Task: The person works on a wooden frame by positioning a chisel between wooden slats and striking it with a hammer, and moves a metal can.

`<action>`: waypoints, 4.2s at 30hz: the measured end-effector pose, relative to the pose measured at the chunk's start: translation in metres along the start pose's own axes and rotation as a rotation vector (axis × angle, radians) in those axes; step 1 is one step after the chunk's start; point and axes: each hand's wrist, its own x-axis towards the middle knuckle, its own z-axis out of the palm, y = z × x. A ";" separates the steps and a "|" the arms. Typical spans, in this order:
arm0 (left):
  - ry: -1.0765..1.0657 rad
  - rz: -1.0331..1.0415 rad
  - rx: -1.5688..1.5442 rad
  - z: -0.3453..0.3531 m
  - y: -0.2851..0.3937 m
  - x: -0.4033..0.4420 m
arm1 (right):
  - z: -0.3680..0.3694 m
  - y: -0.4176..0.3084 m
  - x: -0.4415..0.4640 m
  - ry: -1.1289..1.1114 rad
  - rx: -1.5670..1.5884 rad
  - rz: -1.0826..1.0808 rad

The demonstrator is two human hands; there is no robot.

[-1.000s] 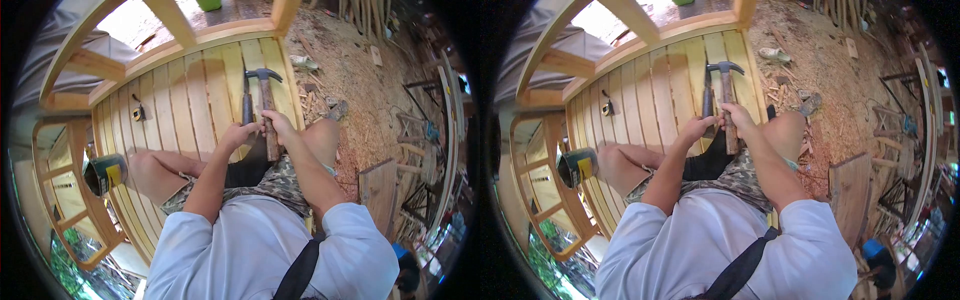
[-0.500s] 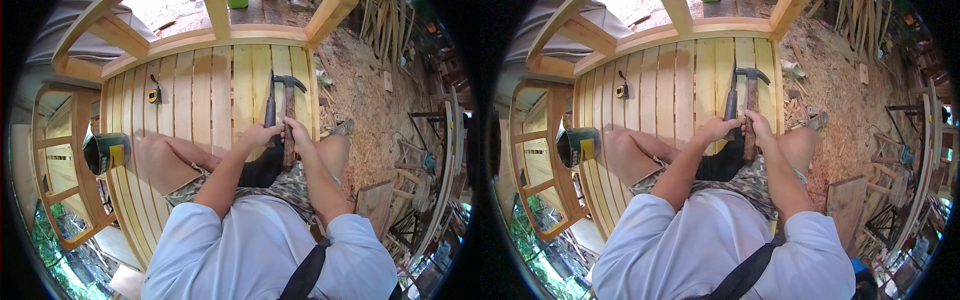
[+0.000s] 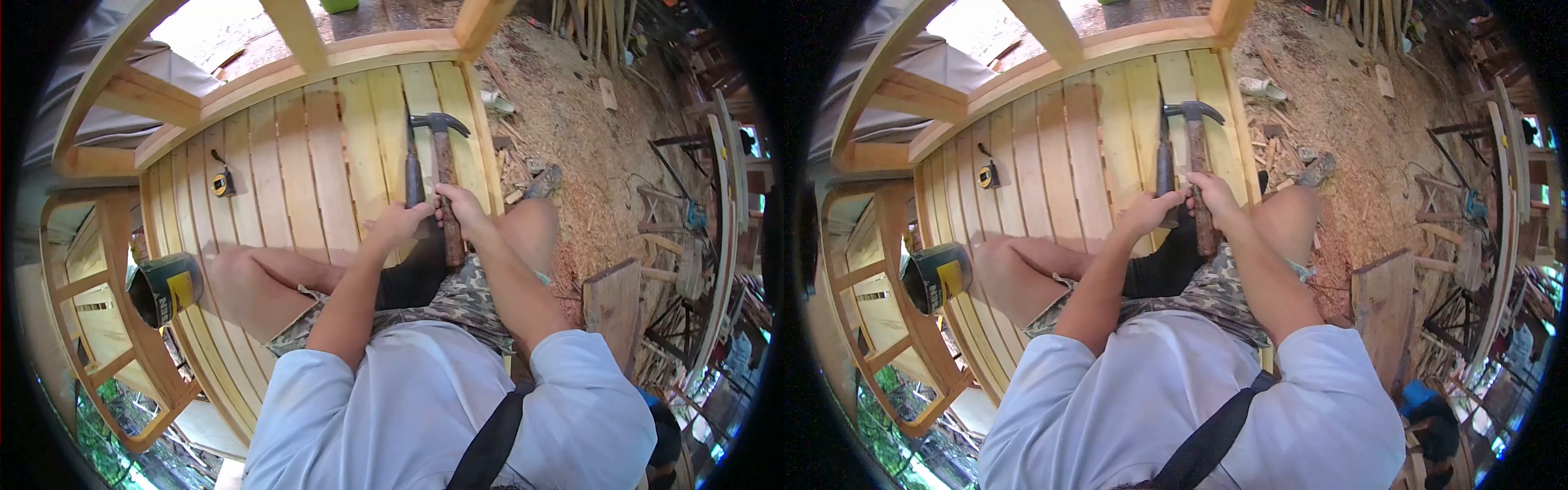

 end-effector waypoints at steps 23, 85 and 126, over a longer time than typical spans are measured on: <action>0.024 -0.055 0.035 0.000 -0.015 0.013 | 0.007 -0.016 -0.008 0.031 -0.024 0.077; 0.107 -0.011 -0.007 0.016 -0.025 0.031 | 0.026 -0.082 0.064 0.288 -1.112 -0.644; -0.062 0.216 -1.296 -0.056 0.059 -0.072 | 0.054 -0.081 -0.207 0.039 -0.398 -0.847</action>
